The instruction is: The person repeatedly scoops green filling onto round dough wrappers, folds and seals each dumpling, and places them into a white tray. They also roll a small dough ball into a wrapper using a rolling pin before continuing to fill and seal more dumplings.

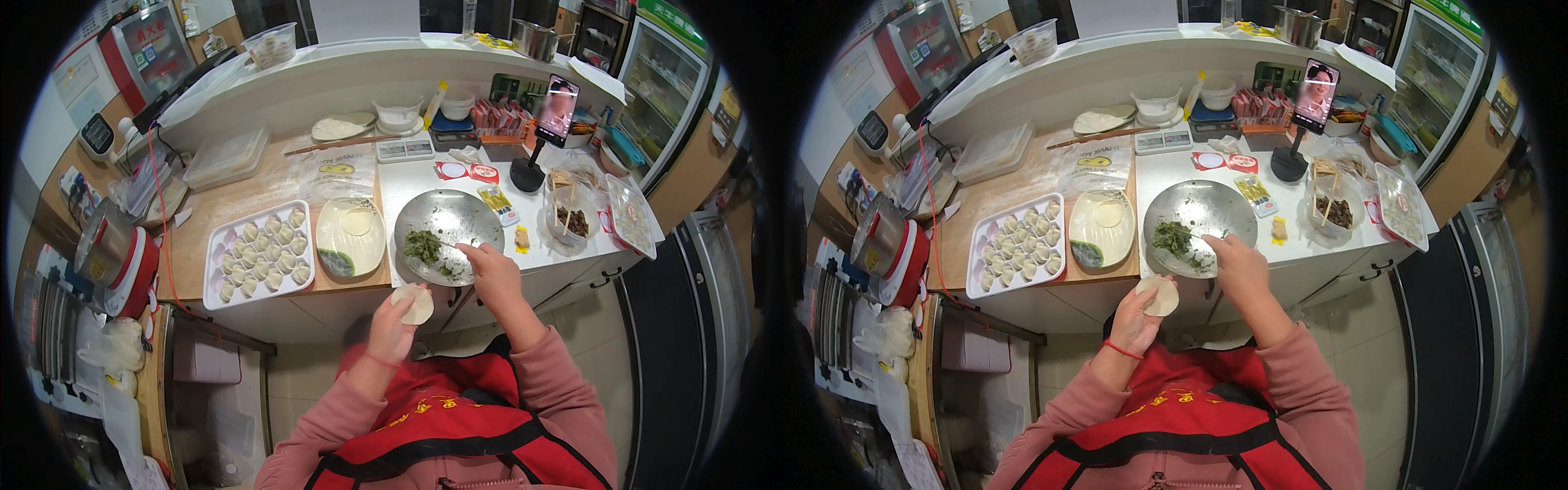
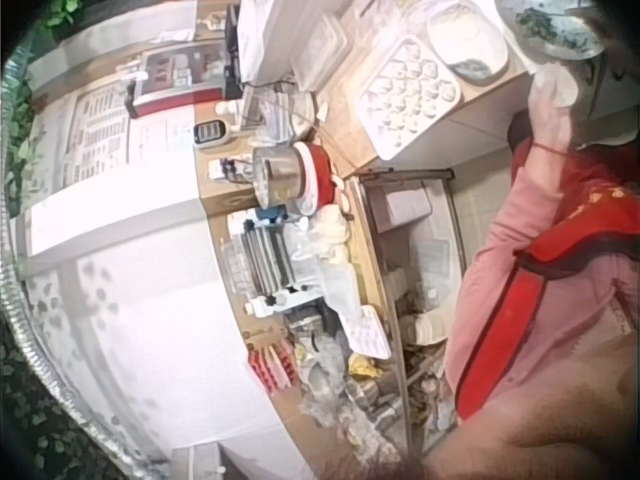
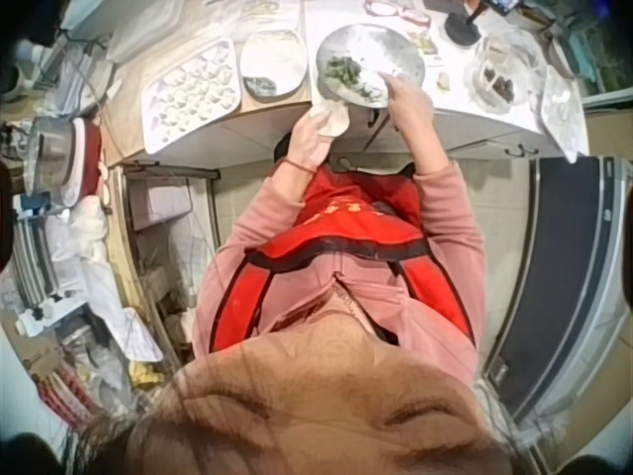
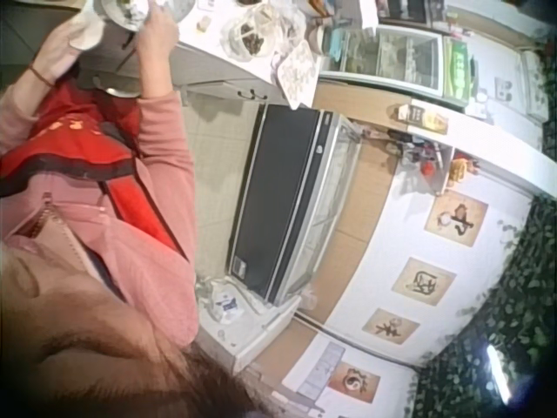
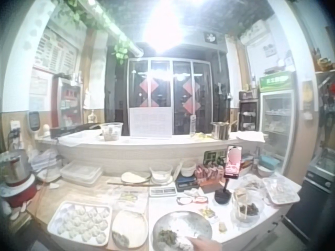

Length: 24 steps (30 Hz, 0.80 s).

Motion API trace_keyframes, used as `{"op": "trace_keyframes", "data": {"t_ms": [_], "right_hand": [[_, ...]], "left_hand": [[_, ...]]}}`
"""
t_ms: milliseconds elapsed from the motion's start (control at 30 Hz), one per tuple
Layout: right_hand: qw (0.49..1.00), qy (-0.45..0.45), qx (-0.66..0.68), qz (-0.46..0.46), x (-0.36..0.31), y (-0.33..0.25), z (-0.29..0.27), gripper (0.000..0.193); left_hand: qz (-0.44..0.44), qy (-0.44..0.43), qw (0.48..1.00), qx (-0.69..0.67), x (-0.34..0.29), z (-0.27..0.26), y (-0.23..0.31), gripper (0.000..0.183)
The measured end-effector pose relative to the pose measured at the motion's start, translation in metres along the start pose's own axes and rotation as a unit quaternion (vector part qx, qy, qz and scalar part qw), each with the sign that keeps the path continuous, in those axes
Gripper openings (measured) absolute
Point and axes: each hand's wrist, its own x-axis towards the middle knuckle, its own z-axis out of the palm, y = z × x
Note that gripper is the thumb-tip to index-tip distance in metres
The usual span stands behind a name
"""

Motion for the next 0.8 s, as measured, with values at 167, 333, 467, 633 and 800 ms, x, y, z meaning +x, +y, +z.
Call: {"op": "trace_keyframes", "data": {"t_ms": [167,333,467,633,800], "right_hand": [[1.0,-0.005,-0.017,0.015,0.004,-0.006,-0.001,0.031],[0.999,-0.027,0.017,0.0,-0.01,-0.008,-0.007,0.029],[0.999,0.026,-0.027,0.024,-0.011,-0.003,-0.008,0.031],[0.994,0.061,0.088,0.037,-0.01,-0.001,-0.009,0.034],[0.994,0.027,0.102,0.026,-0.004,-0.009,0.001,0.027]], "left_hand": [[-0.002,0.081,0.995,0.059,0.006,-0.009,-0.004,0.029],[-0.001,0.071,0.997,0.027,0.012,-0.014,-0.008,0.03],[-0.008,0.076,0.997,0.025,0.013,-0.014,-0.008,0.03],[0.005,0.065,0.997,0.03,0.013,-0.012,-0.008,0.03],[0.007,0.063,0.997,0.04,0.014,-0.013,-0.011,0.029]]}}
